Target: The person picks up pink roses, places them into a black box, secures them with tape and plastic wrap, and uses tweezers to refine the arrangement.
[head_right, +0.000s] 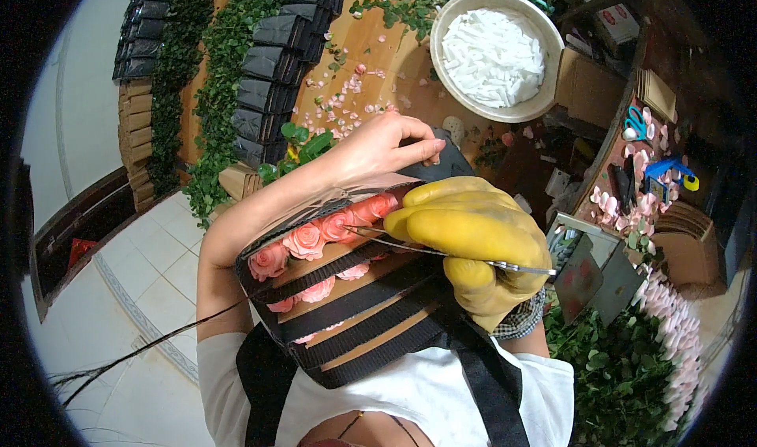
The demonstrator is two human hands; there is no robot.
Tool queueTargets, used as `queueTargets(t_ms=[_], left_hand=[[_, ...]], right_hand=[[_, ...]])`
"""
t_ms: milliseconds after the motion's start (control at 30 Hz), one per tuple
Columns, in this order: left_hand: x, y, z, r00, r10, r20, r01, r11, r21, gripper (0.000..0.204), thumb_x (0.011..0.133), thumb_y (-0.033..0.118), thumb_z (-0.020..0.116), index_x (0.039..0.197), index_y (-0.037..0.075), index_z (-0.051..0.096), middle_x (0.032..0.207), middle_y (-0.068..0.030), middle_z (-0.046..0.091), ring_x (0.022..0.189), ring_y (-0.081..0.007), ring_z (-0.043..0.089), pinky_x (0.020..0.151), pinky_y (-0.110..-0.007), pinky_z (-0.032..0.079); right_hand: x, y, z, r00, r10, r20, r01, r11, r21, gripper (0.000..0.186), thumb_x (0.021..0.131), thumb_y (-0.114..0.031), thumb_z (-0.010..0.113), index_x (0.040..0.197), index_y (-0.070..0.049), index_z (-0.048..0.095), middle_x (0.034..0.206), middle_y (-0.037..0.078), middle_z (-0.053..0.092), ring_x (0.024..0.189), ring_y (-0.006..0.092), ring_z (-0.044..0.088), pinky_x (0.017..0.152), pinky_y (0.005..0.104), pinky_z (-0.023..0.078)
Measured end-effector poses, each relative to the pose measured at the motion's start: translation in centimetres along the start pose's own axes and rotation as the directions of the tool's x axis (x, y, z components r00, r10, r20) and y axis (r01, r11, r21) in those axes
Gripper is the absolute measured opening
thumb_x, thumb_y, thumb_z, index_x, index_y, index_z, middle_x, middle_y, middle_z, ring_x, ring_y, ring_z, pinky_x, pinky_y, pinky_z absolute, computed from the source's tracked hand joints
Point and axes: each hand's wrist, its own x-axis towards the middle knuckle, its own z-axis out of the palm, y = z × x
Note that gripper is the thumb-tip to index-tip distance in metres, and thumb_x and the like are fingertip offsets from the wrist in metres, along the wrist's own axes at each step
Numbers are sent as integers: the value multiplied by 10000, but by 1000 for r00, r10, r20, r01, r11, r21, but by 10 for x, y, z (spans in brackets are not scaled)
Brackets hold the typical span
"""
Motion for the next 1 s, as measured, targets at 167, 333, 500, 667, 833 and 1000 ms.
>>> queueTargets(t_ms=[167, 333, 500, 667, 833, 1000], left_hand=[[-1, 2, -2, 1000, -20, -3, 20, 1000, -3, 336, 947, 334, 620, 910, 14, 716, 749, -179, 684, 657, -312, 666, 629, -407, 496], [2, 4, -1, 1000, -24, -8, 24, 1000, 6, 335, 948, 333, 619, 903, 16, 717, 744, -179, 684, 653, -315, 664, 628, -409, 494], [4, 4, -1, 1000, -9, -13, 9, 1000, 15, 331, 949, 330, 618, 899, 19, 720, 741, -173, 686, 647, -308, 664, 627, -409, 497], [4, 2, 1, 1000, -9, -20, 9, 1000, -8, 329, 948, 331, 623, 901, 20, 723, 734, -168, 686, 634, -298, 658, 621, -404, 495], [5, 5, -1, 999, -43, -18, 43, 999, -5, 330, 948, 332, 627, 904, 20, 727, 727, -160, 687, 622, -279, 653, 624, -394, 497], [4, 12, -6, 999, -52, 12, 53, 998, -37, 342, 924, 363, 680, 1021, 36, 712, 846, -128, 716, 746, -239, 681, 701, -369, 521]], right_hand=[[-3, -2, 0, 996, 55, -67, -59, 997, -58, 422, 988, -409, 575, 1101, -5, 632, 790, 175, 689, 655, 317, 652, 654, 472, 540], [2, -2, -5, 999, 35, -22, -36, 999, -30, 418, 993, -406, 567, 1087, -4, 632, 801, 182, 689, 655, 317, 650, 661, 478, 540], [5, -1, -7, 998, 31, 52, -28, 998, -52, 400, 990, -393, 577, 1073, -7, 640, 794, 184, 688, 653, 318, 651, 657, 465, 541], [1, -2, -7, 997, 64, 33, -63, 998, -26, 401, 990, -387, 581, 1095, -5, 642, 829, 184, 692, 701, 334, 654, 663, 452, 545], [-4, -2, -9, 982, 136, -129, -133, 991, 32, 438, 997, -414, 563, 1210, -37, 624, 939, 141, 710, 783, 326, 664, 727, 457, 555], [1, 9, -21, 796, 124, -593, -51, 989, 138, 458, 1019, -402, 525, 1278, -28, 584, 1133, 147, 683, 970, 317, 667, 906, 466, 533]])
